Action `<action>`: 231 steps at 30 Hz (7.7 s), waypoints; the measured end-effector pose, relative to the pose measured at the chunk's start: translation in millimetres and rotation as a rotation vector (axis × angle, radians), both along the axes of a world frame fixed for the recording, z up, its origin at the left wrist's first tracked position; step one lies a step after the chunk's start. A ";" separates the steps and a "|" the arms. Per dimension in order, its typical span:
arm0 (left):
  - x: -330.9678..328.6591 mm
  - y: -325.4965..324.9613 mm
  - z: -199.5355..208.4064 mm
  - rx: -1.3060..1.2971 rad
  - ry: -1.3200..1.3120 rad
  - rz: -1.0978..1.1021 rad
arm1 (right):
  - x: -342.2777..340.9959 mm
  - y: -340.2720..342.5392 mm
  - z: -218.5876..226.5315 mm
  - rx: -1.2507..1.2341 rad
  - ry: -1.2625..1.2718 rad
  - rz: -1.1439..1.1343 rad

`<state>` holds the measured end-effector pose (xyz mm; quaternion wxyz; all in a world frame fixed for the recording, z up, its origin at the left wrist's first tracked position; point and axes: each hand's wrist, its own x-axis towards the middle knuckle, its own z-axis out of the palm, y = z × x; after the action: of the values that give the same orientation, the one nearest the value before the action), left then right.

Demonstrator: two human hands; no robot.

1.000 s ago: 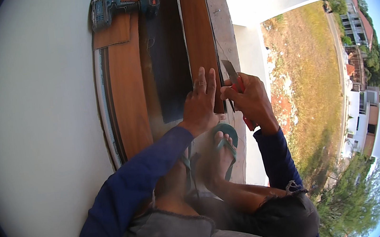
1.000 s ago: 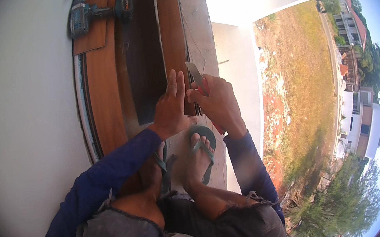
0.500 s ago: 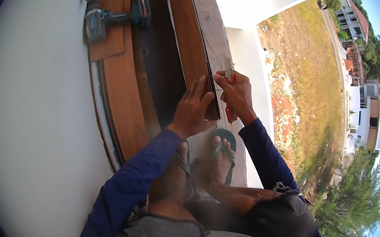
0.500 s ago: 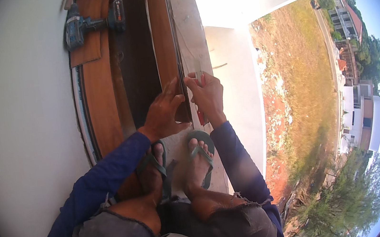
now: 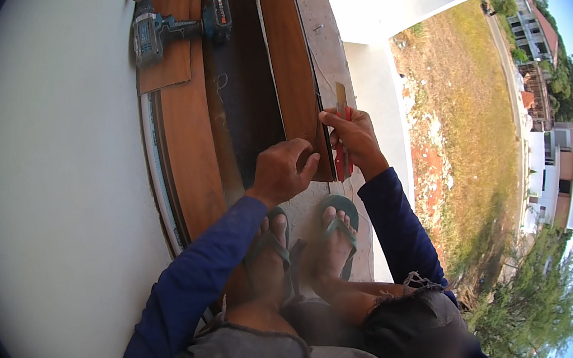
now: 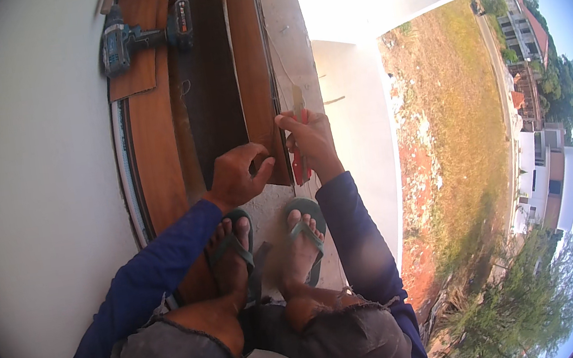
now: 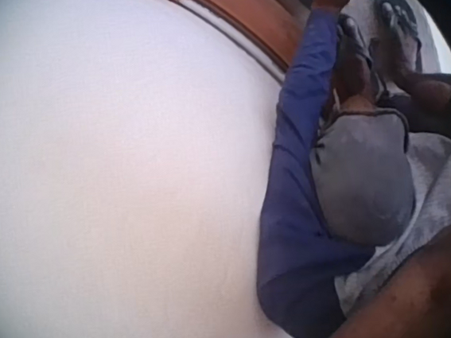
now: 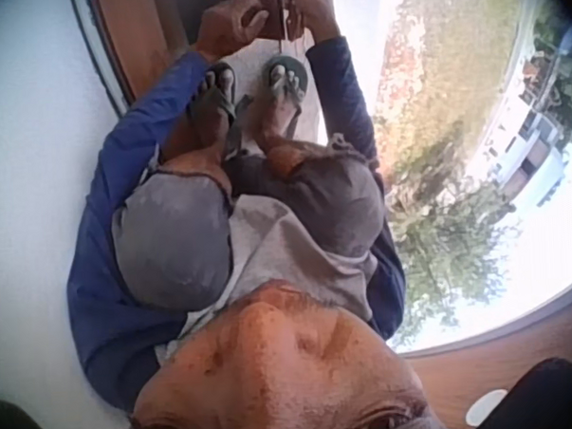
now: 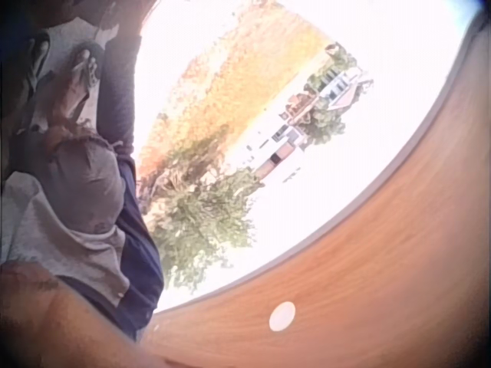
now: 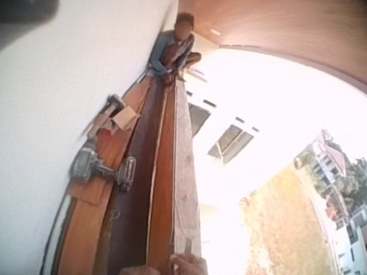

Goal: The person marks and cuts a piece of wooden plank using a utility knife while installing flooring on an outdoor ledge.

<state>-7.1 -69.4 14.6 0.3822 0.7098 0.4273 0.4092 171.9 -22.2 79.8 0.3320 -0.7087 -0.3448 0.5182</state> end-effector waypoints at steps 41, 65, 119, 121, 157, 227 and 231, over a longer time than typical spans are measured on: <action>5.5 39.7 80.9 -0.677 -0.590 -0.142 | 1.8 83.9 22.9 0.139 -0.862 0.584; 22.0 16.9 71.3 -0.653 -0.534 -0.048 | 0.9 72.8 4.2 0.381 -0.798 0.512; -33.2 -19.9 -15.0 0.098 0.339 -0.090 | 6.0 41.7 1.8 0.085 -0.293 0.235; -30.7 -21.5 -11.5 0.170 0.305 -0.078 | 3.4 35.3 3.9 0.088 -0.352 0.252; 31.0 -18.9 1.6 -0.145 0.349 -0.059 | -15.3 88.3 73.9 0.013 -1.268 1.021; 34.9 -16.1 -0.6 -0.104 0.327 -0.051 | -14.7 72.8 62.8 0.132 -1.300 0.939; 34.4 -16.1 -1.1 -0.117 0.358 -0.057 | -16.3 72.2 63.0 0.113 -1.296 0.947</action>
<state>27.3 -85.5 13.5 0.3522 0.7597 0.4913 0.2397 155.6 50.0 142.8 -0.1538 -0.6292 -0.7585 0.0713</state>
